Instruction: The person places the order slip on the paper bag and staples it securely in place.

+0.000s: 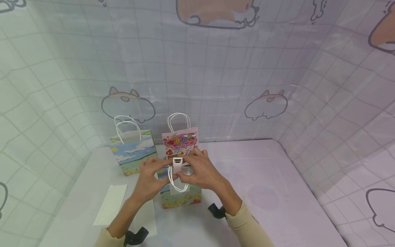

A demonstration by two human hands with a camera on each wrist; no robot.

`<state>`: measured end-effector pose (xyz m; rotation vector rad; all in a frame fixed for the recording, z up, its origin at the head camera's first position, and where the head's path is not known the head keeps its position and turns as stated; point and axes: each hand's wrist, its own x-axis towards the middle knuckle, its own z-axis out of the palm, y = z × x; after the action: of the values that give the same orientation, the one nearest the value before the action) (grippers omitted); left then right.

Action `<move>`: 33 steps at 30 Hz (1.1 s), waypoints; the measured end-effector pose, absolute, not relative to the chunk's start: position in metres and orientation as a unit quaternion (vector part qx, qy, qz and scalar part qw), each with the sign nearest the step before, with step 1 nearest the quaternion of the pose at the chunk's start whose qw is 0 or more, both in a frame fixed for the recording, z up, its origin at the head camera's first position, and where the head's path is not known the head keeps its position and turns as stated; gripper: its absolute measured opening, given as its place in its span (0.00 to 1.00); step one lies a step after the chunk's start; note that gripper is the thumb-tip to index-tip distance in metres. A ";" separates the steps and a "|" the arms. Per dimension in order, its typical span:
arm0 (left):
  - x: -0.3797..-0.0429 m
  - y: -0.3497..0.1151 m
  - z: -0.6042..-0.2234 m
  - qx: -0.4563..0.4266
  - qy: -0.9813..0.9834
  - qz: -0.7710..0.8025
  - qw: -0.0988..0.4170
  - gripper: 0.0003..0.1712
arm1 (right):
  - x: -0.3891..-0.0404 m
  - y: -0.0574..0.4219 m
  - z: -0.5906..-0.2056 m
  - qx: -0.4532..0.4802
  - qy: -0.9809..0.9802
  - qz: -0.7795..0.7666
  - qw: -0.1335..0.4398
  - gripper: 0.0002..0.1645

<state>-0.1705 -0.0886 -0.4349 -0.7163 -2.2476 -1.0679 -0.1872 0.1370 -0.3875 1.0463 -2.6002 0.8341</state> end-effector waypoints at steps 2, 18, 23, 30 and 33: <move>-0.170 -0.088 -0.434 -0.270 -0.831 -0.401 0.275 0.31 | -0.187 0.137 -0.387 0.358 -0.883 0.282 0.112 0.23; -0.172 -0.090 -0.431 -0.268 -0.823 -0.414 0.282 0.28 | -0.188 0.136 -0.390 0.368 -0.881 0.265 0.133 0.19; -0.173 -0.090 -0.432 -0.268 -0.822 -0.416 0.281 0.27 | -0.187 0.137 -0.391 0.364 -0.882 0.270 0.128 0.20; -0.172 -0.090 -0.431 -0.270 -0.824 -0.409 0.283 0.26 | -0.187 0.137 -0.392 0.379 -0.875 0.267 0.140 0.16; -0.172 -0.090 -0.431 -0.268 -0.827 -0.406 0.282 0.25 | -0.187 0.137 -0.392 0.381 -0.874 0.264 0.146 0.16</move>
<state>-0.1721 -0.0898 -0.4306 -0.7169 -2.2160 -1.0883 -0.1871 0.1374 -0.3920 1.0980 -2.5159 0.7611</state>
